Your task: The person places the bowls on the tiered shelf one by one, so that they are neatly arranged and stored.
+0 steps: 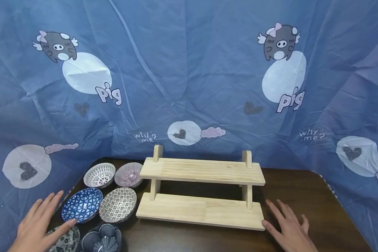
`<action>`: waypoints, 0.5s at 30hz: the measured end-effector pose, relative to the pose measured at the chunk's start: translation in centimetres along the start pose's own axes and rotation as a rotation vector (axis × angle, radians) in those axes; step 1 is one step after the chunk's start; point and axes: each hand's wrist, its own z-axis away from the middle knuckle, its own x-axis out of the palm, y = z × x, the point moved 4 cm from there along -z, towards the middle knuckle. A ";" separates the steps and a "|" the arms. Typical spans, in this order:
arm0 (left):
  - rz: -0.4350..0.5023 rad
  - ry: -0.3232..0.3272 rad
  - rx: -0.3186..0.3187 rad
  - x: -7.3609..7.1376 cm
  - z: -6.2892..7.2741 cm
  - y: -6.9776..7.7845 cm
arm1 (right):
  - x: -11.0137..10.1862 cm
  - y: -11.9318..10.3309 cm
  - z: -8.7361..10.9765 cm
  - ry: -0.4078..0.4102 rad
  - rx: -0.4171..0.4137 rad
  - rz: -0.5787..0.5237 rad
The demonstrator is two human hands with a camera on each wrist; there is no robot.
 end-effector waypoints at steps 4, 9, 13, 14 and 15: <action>-0.004 -0.012 -0.055 0.5 0.4 -1.6 | 0.3 0.2 0.0 -0.031 0.016 -0.032; 0.027 -0.029 -0.113 1.1 0.7 -3.3 | 0.7 0.4 -0.3 -0.117 0.045 -0.032; 0.071 -0.040 -0.126 1.9 1.1 -4.8 | 0.8 0.4 -0.2 -0.167 0.049 -0.094; 0.090 -0.073 -0.146 2.1 1.2 -5.3 | 0.8 0.4 -0.1 -0.172 0.046 -0.120; 0.105 -0.089 -0.154 2.3 1.3 -5.7 | 0.8 0.4 0.0 -0.170 0.040 -0.151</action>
